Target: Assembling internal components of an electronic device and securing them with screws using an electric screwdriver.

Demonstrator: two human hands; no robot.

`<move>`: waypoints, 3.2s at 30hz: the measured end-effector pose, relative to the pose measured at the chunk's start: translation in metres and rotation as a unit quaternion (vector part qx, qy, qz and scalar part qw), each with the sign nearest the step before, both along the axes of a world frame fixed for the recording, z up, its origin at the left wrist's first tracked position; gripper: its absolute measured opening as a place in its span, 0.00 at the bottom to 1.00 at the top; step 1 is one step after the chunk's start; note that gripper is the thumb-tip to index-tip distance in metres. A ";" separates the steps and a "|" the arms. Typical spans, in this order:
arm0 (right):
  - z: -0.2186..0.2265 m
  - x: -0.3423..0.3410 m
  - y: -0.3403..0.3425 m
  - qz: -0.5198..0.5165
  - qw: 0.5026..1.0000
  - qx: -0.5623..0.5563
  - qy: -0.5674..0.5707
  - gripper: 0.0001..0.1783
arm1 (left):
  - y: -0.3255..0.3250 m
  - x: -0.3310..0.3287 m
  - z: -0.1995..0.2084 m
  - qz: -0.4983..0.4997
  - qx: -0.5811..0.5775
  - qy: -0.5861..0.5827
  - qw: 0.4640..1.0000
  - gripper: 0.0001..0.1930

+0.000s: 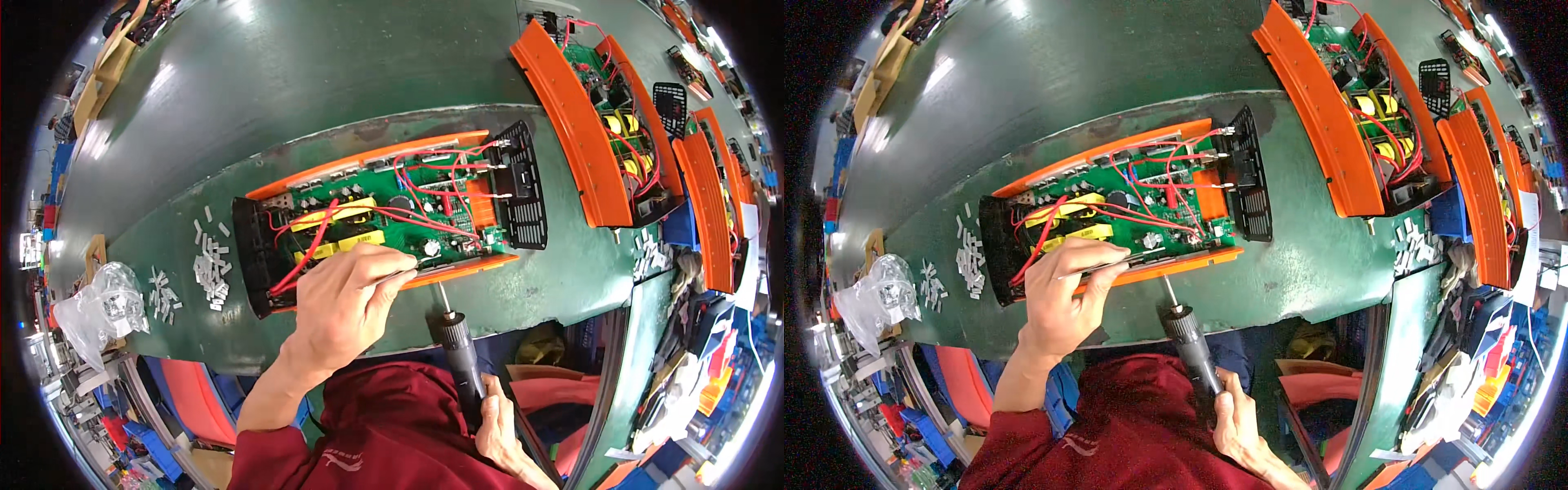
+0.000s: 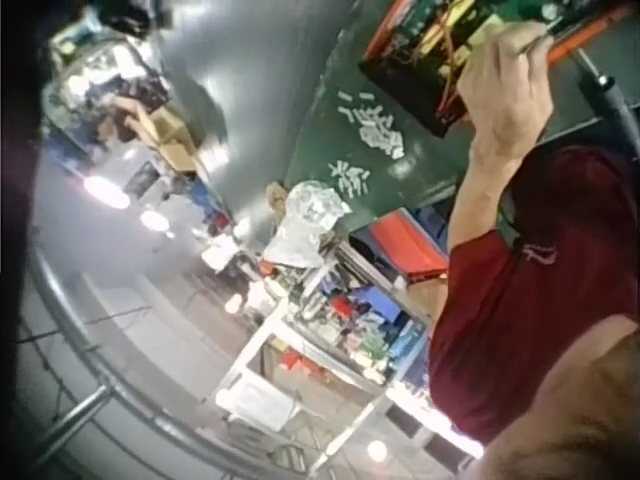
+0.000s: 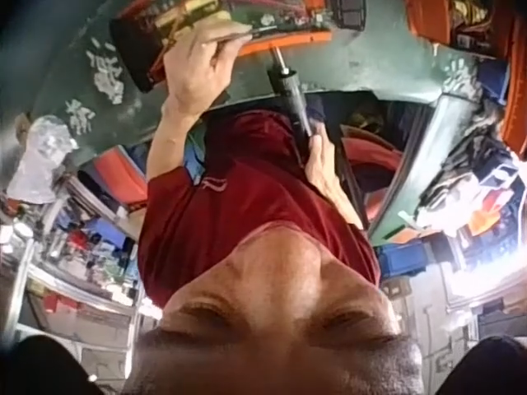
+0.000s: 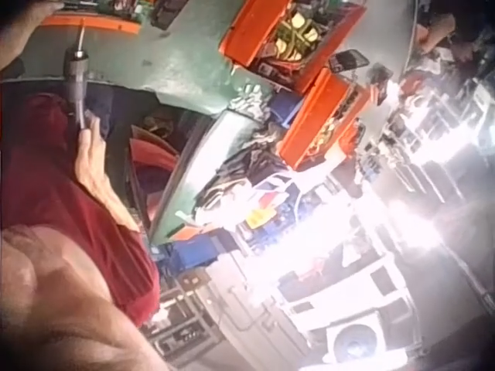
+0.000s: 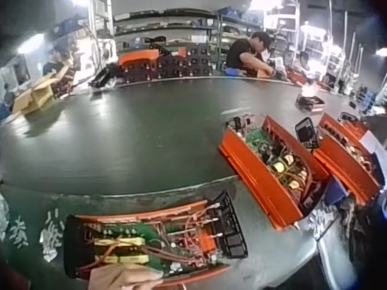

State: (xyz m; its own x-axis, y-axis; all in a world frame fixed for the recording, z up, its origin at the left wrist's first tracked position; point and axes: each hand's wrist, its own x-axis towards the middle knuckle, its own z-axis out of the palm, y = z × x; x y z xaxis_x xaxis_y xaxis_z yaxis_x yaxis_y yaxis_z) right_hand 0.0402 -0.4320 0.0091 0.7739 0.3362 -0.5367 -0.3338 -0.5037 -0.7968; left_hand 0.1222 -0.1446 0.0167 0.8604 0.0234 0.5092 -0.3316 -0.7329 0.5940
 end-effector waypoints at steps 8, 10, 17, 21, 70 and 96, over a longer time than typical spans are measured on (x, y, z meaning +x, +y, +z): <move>0.000 0.005 0.005 -0.005 1.000 0.000 0.006 0.32 | -0.002 -0.001 0.004 -0.002 0.008 0.026 1.000 0.13; -0.004 0.004 0.000 0.013 1.000 0.000 -0.012 0.27 | -0.001 0.000 0.000 0.002 0.012 0.015 1.000 0.13; -0.008 0.005 -0.003 0.028 0.999 0.012 -0.020 0.23 | -0.002 -0.001 0.005 -0.001 0.004 0.032 0.999 0.13; -0.005 0.008 -0.001 0.012 0.999 0.031 0.028 0.25 | -0.001 -0.002 0.008 -0.001 0.007 0.034 0.999 0.13; -0.028 0.002 0.008 -0.072 0.816 0.366 0.441 0.58 | -0.008 0.014 0.045 -0.166 0.389 0.190 0.886 0.16; -0.010 0.029 -0.031 0.003 0.979 0.150 0.141 0.40 | 0.029 0.042 0.046 -0.131 0.355 0.109 0.919 0.13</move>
